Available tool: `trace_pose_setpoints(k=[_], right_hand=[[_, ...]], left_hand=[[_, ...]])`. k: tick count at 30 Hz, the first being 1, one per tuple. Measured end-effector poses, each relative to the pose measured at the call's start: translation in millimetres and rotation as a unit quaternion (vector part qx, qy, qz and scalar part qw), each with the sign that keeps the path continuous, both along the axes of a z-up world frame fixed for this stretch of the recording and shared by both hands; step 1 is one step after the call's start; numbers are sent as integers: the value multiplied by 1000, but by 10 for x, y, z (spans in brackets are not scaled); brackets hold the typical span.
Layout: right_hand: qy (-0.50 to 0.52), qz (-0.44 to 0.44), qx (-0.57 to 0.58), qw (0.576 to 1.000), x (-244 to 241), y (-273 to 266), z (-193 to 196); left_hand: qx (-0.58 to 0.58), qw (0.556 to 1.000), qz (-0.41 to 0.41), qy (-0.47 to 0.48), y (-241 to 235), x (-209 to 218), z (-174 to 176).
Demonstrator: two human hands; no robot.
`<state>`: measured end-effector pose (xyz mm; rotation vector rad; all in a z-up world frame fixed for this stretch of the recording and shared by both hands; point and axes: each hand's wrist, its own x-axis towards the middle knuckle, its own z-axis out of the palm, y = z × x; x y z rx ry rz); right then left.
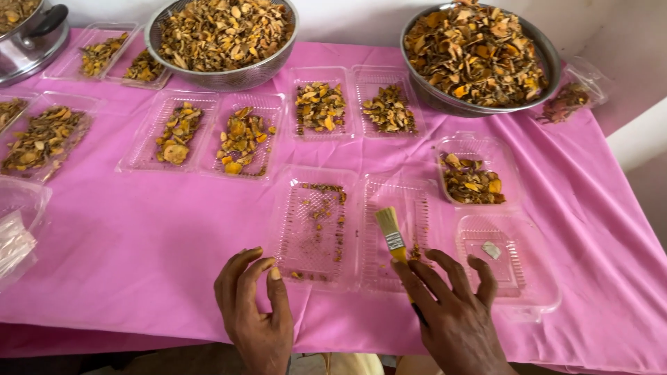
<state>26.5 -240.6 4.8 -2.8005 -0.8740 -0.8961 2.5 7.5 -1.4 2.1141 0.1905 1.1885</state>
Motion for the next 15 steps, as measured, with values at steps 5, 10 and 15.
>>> trace_pose_setpoints(k=[5, 10, 15], right_hand=[[10, -5, -8, 1000, 11, -18, 60], [15, 6, -14, 1000, 35, -103, 90], [-3, -4, 59, 998, -39, -319, 347]], left_hand=[[-28, 1000, -9, -1, 10, -2, 6], [-20, 1000, -12, -5, 27, 17, -18], [-25, 1000, -5, 1, 13, 26, -30]])
